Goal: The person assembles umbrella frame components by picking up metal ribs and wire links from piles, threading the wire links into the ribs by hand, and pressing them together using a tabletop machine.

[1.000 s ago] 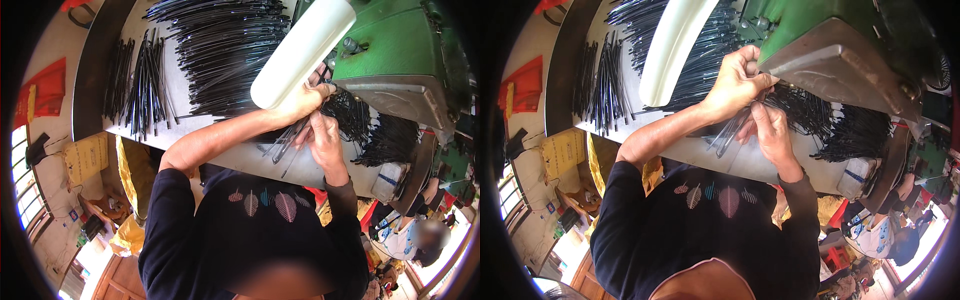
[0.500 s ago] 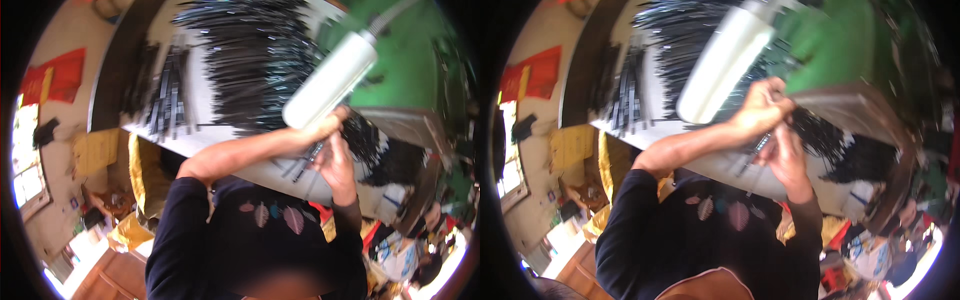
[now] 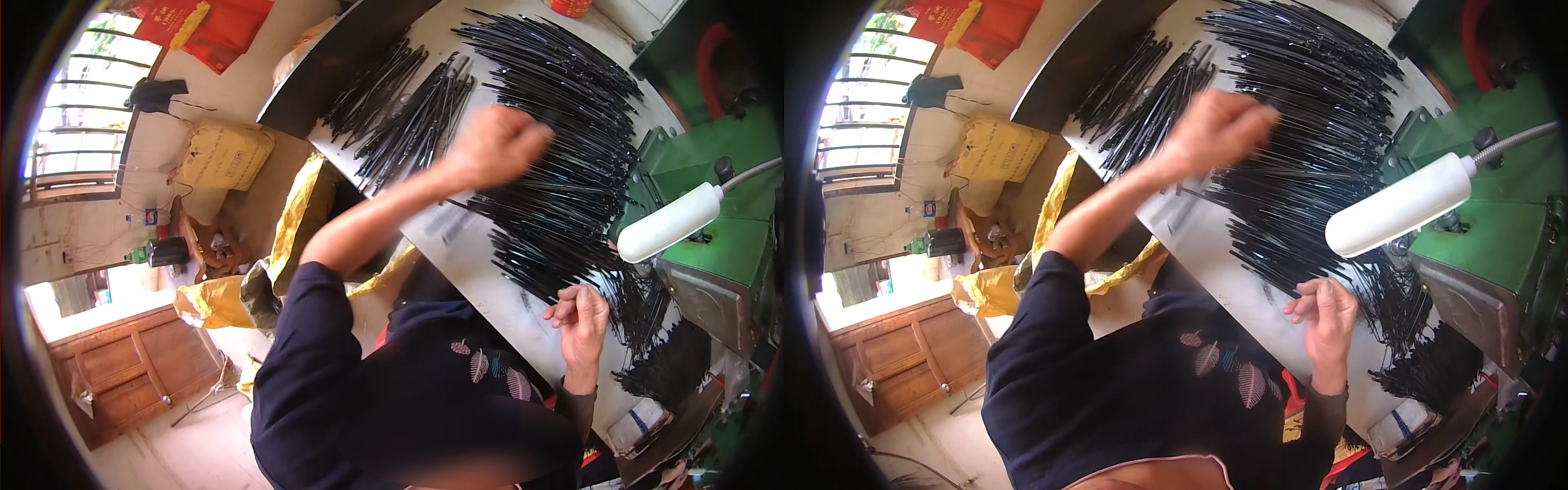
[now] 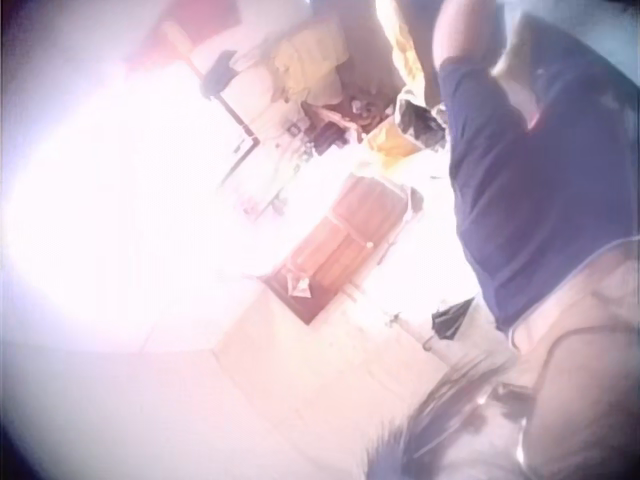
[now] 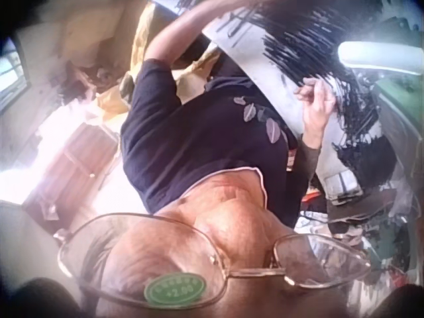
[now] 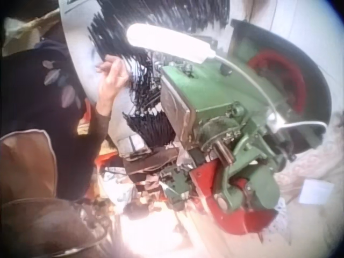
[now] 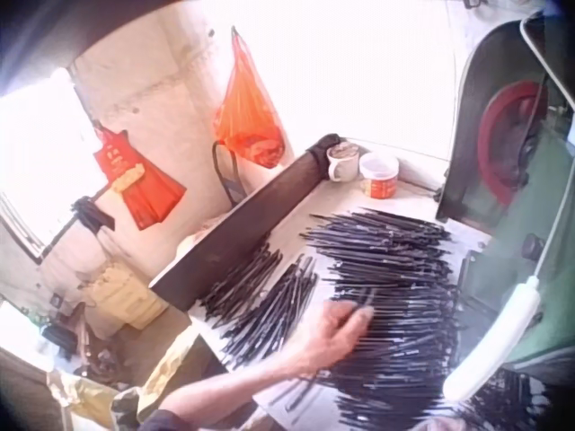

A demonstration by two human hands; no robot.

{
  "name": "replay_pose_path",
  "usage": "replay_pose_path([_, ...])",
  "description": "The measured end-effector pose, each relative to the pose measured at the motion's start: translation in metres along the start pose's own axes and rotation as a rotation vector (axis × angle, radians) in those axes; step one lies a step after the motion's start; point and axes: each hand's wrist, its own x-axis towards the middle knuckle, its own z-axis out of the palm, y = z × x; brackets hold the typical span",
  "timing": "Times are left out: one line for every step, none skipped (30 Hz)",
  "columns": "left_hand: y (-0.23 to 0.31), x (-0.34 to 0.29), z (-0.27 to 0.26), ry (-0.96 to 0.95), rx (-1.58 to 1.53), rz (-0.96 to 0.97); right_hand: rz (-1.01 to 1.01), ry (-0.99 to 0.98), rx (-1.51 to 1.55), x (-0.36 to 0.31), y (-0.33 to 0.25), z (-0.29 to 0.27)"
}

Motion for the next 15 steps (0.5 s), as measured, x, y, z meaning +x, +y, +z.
replay_pose_path([-0.006, 0.002, -0.023, 0.124, 0.341, 0.089, 0.011, 0.013, 0.019, 0.001, 0.000, 0.000])
replay_pose_path([-0.035, 0.001, -0.036, 0.377, 0.578, 0.300, 0.012, -0.001, 0.021, 0.001, -0.001, 0.001])
replay_pose_path([-0.047, -0.003, -0.049, 0.422, 0.768, 0.292, 0.001, -0.001, 0.036, 0.003, -0.001, 0.001])
replay_pose_path([-0.053, -0.012, -0.059, 0.337, 0.824, 0.146, -0.009, -0.002, 0.051, 0.004, 0.000, 0.001])
replay_pose_path([-0.068, -0.018, -0.062, 0.346, 0.826, 0.144, -0.014, -0.003, 0.052, 0.004, -0.001, 0.002])
replay_pose_path([-0.081, -0.023, -0.065, 0.360, 0.827, 0.141, 0.005, -0.021, 0.030, 0.004, -0.003, 0.005])
replay_pose_path([-0.089, -0.020, -0.069, 0.354, 0.841, 0.161, 0.029, -0.020, 0.004, 0.003, -0.004, 0.007])
replay_pose_path([-0.095, -0.017, -0.074, 0.348, 0.853, 0.182, 0.026, -0.004, -0.001, 0.003, -0.004, 0.009])
replay_pose_path([-0.090, -0.014, -0.080, 0.354, 0.881, 0.172, 0.025, -0.021, -0.006, 0.002, -0.005, 0.011])
replay_pose_path([-0.090, -0.010, -0.086, 0.369, 0.870, 0.150, 0.024, -0.035, -0.011, 0.000, -0.006, 0.014])
replay_pose_path([-0.088, -0.011, -0.087, 0.416, 1.011, 0.078, 0.034, -0.037, -0.063, -0.002, -0.010, 0.016])
replay_pose_path([-0.073, -0.009, -0.086, 0.450, 1.144, 0.019, 0.037, -0.042, -0.085, -0.003, -0.013, 0.019])
replay_pose_path([-0.065, -0.013, -0.088, 0.481, 1.098, 0.098, -0.018, -0.058, -0.130, -0.005, -0.017, 0.022])
replay_pose_path([-0.054, -0.019, -0.087, 0.515, 1.050, 0.172, -0.071, -0.077, -0.180, -0.006, -0.024, 0.027])
replay_pose_path([-0.029, -0.025, -0.080, 0.414, 0.689, 0.189, -0.154, -0.069, -0.239, -0.010, -0.036, 0.034])
